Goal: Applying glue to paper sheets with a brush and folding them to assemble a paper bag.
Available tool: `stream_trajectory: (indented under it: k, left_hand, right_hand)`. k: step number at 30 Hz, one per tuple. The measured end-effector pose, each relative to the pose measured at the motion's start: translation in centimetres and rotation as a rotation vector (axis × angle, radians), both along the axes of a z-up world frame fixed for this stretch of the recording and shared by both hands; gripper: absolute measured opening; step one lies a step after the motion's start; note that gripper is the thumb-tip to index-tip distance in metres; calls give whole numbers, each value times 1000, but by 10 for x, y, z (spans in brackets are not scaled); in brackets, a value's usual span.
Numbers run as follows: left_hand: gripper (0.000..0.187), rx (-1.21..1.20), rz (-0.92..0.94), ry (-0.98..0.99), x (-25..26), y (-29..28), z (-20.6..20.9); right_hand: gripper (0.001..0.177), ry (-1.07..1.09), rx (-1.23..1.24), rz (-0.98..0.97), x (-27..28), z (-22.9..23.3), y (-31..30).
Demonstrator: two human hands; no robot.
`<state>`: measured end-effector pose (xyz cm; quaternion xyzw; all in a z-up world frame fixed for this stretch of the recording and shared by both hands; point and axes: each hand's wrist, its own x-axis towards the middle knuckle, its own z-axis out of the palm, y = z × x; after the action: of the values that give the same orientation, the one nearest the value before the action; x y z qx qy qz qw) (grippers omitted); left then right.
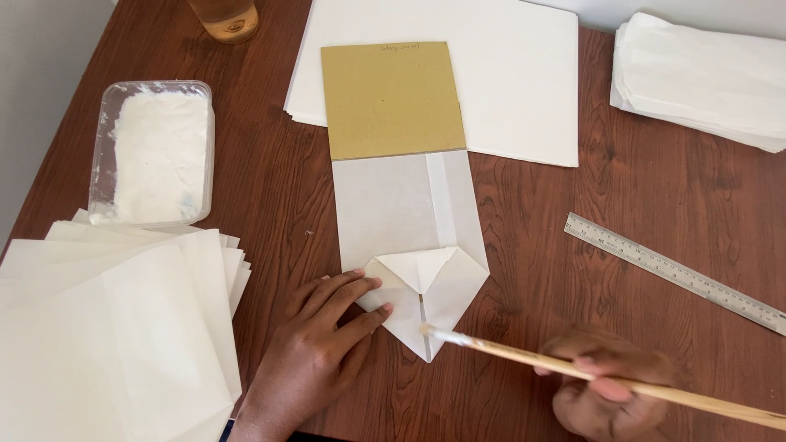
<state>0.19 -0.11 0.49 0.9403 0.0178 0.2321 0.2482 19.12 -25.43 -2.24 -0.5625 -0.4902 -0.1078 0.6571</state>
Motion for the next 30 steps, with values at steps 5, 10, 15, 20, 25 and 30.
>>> stream_trajectory:
  k: [5, 10, 15, 20, 25, 30]
  left_hand:
    - [29, 11, 14, 14, 0, -1, -2]
    - [29, -2, -4, 1, 0, 0, 0]
    - [27, 5, 2, -5, 0, -1, -2]
    - [30, 13, 10, 1, -1, -1, -3]
    - [28, 0, 8, -10, -1, -1, -5]
    - [25, -22, -9, -51, 1, -1, 0]
  right_hand:
    - [27, 27, -94, 64, -5, -1, 5]
    - [26, 212, -127, -398, -12, 9, 5]
    - [31, 141, -203, -526, -5, -2, 0]
    - [19, -118, 52, -159, 9, 9, 1]
    - [29, -62, -60, 33, -1, 9, -2]
    - [21, -15, 67, 4, 4, 0, 8]
